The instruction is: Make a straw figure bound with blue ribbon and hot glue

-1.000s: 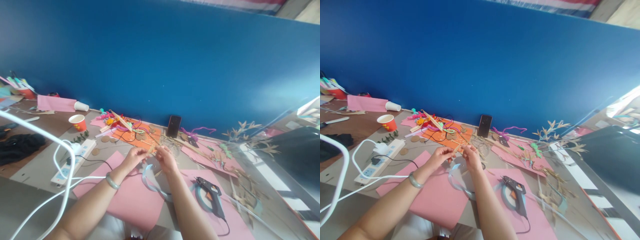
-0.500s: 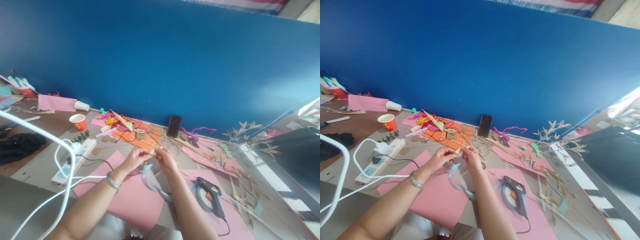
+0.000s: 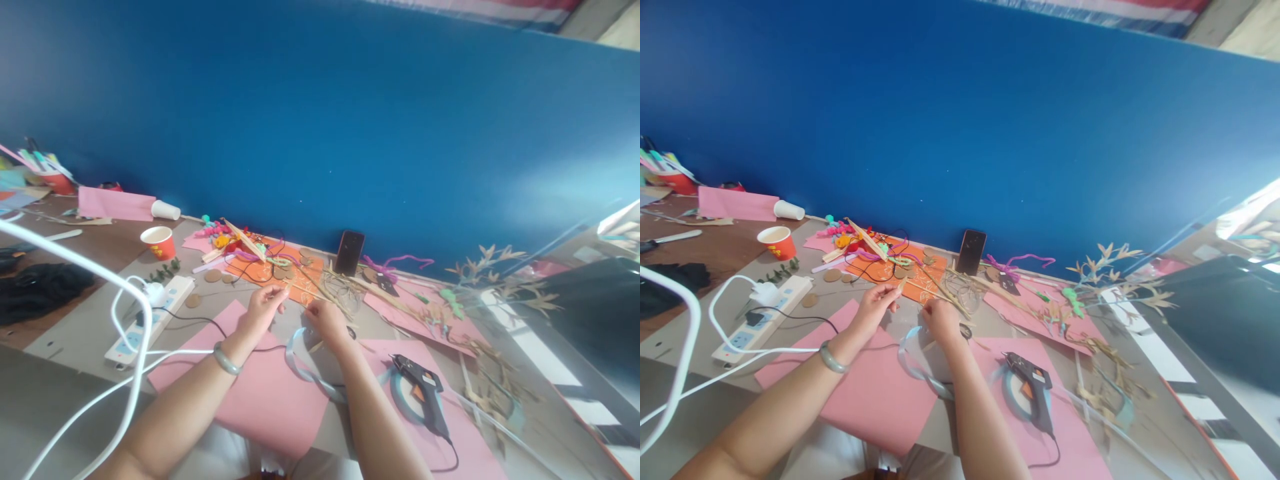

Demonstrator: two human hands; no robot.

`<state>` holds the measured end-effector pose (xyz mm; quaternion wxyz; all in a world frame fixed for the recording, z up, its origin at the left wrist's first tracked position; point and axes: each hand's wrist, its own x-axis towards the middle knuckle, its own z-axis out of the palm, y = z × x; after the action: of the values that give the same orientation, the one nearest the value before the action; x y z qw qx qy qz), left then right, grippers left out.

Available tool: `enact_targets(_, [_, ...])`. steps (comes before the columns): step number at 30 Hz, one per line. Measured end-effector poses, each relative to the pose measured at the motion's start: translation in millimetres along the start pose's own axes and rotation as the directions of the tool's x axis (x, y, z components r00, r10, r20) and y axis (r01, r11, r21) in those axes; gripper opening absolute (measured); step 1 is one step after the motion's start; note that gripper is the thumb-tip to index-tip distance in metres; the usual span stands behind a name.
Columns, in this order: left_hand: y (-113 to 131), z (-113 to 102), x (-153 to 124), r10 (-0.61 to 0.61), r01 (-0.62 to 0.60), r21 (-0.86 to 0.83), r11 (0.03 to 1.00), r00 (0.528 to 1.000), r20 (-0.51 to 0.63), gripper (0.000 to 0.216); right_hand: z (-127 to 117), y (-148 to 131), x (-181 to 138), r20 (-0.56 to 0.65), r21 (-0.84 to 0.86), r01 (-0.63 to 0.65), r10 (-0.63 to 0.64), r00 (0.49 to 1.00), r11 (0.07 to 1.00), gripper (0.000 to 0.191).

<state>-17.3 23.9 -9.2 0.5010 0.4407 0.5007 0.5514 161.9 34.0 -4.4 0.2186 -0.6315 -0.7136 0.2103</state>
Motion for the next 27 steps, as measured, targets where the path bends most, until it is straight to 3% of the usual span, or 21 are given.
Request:
enact_targets(3, [0.9, 1.2, -0.2, 0.003, -0.003, -0.031, 1.0, 1.0, 0.007, 0.026, -2.3, 2.4, 1.8, 0.031, -0.05, -0.001, 0.003, 1.0, 0.999, 0.016])
enact_targets(8, [-0.4, 2.8, 0.0, -0.028, 0.028, -0.059, 0.998, 1.0, 0.015, 0.022, -10.9, 20.4, 12.2, -0.161, -0.294, -0.062, 0.014, 0.987, 0.954, 0.019])
enact_targets(10, [-3.1, 2.9, 0.9, -0.045, 0.046, -0.069, 0.997, 0.999, 0.018, 0.021, -10.2, 27.1, 16.9, -0.187, -0.331, -0.058, -0.005, 0.982, 0.942, 0.02])
enact_targets(20, [-9.1, 3.8, 4.0, -0.018, 0.024, -0.134, 0.991, 0.999, 0.042, 0.021, 7.1, 40.0, 28.5, -0.209, -0.366, 0.006, -0.088, 0.974, 0.931, 0.014])
enact_targets(27, [-1.0, 5.8, 2.3, -0.068, 0.071, -0.2, 0.977, 0.997, 0.026, 0.028, 0.9, 40.9, 28.9, -0.191, -0.287, 0.195, -0.256, 0.948, 0.938, 0.015])
